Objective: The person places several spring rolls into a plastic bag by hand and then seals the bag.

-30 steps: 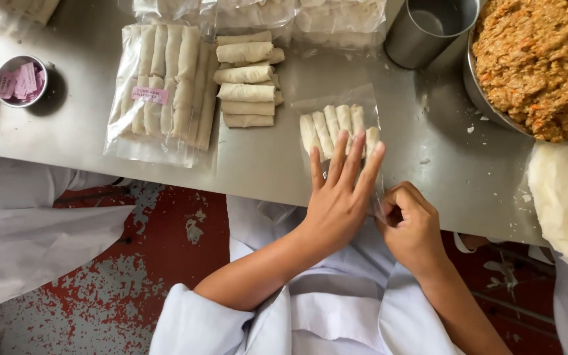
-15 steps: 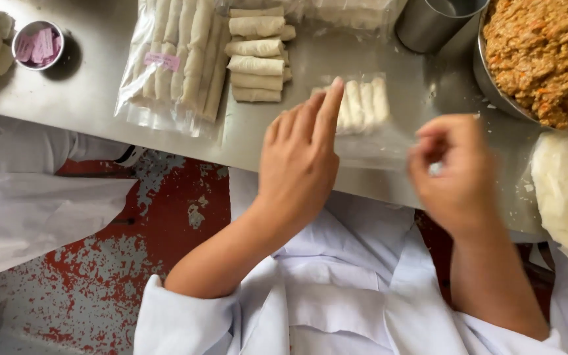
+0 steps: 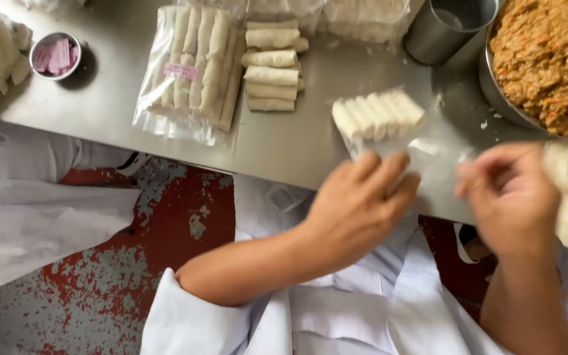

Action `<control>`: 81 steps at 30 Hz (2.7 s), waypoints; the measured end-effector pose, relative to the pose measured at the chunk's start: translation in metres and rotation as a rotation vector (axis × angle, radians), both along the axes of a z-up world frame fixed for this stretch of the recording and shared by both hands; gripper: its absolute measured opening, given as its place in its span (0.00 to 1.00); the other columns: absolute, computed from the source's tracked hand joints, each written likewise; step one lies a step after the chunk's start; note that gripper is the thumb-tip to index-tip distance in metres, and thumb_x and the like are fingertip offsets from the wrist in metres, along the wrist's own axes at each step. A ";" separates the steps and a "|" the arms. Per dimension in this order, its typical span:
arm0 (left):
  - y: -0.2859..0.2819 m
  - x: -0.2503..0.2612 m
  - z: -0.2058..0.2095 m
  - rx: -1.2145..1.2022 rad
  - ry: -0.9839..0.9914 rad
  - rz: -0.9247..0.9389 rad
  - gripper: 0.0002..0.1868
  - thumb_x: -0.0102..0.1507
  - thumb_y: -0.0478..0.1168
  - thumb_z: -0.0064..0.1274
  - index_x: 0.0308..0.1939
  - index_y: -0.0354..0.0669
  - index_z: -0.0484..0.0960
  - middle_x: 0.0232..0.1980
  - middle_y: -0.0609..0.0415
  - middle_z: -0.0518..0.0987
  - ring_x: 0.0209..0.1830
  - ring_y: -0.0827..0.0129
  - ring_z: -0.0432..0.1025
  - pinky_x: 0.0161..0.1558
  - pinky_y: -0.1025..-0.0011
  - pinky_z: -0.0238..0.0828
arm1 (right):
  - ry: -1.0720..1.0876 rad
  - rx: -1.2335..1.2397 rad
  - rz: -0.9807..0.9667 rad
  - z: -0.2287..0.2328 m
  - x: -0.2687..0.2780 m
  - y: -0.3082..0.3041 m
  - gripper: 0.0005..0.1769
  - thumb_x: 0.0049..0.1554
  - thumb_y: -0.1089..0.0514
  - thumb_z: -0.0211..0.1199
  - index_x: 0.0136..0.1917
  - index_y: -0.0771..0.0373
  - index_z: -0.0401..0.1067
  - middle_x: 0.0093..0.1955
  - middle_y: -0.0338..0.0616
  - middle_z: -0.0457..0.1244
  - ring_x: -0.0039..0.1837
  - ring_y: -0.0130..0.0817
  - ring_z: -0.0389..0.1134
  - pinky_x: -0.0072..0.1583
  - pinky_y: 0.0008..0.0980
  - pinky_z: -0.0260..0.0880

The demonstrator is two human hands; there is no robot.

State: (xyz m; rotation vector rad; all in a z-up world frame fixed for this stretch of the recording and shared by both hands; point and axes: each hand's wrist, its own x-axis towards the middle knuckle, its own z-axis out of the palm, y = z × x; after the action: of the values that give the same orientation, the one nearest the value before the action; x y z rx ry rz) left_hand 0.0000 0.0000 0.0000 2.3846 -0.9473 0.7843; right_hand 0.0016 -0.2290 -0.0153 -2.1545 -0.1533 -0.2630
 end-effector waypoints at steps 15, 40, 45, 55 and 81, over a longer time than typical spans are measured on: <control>-0.031 -0.024 -0.064 0.005 0.158 -0.228 0.17 0.66 0.28 0.47 0.59 0.30 0.75 0.66 0.37 0.71 0.61 0.49 0.66 0.56 0.58 0.71 | 0.669 2.048 0.620 -0.064 0.013 0.047 0.46 0.70 0.38 0.44 0.81 0.68 0.24 0.84 0.63 0.24 0.85 0.51 0.23 0.82 0.47 0.24; 0.103 0.036 -0.090 -1.575 0.934 -0.187 0.15 0.69 0.32 0.45 0.59 0.33 0.73 0.60 0.42 0.77 0.61 0.58 0.73 0.66 0.63 0.71 | -0.146 -0.627 0.646 -0.011 0.208 0.204 0.14 0.55 0.65 0.66 0.56 0.67 0.76 0.49 0.50 0.68 0.49 0.45 0.68 0.54 0.43 0.69; 0.103 0.067 -0.090 -1.919 1.053 -0.270 0.29 0.66 0.34 0.47 0.71 0.29 0.61 0.68 0.34 0.68 0.67 0.50 0.67 0.66 0.63 0.68 | -0.116 -0.666 0.580 0.006 0.211 0.216 0.06 0.55 0.63 0.63 0.47 0.64 0.77 0.44 0.46 0.69 0.46 0.41 0.69 0.53 0.40 0.67; 0.109 0.077 -0.083 -2.085 1.056 -0.277 0.37 0.64 0.32 0.48 0.74 0.25 0.51 0.72 0.27 0.61 0.70 0.45 0.62 0.68 0.61 0.64 | 0.065 -0.538 0.573 0.020 0.182 0.220 0.18 0.55 0.64 0.67 0.60 0.67 0.76 0.55 0.50 0.63 0.48 0.37 0.69 0.56 0.38 0.71; 0.112 0.075 -0.070 -2.097 1.118 -0.360 0.30 0.67 0.33 0.44 0.72 0.28 0.59 0.71 0.29 0.64 0.71 0.44 0.63 0.70 0.58 0.64 | -0.374 -0.360 0.622 0.022 0.188 0.209 0.16 0.56 0.76 0.67 0.57 0.69 0.74 0.50 0.50 0.67 0.45 0.37 0.67 0.52 0.34 0.70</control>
State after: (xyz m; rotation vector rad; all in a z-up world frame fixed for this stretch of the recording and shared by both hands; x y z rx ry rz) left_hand 0.0752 0.1121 -0.0701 0.4085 0.1718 -0.0500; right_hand 0.1894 -0.0203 0.0065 -2.2602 -1.1331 -0.2834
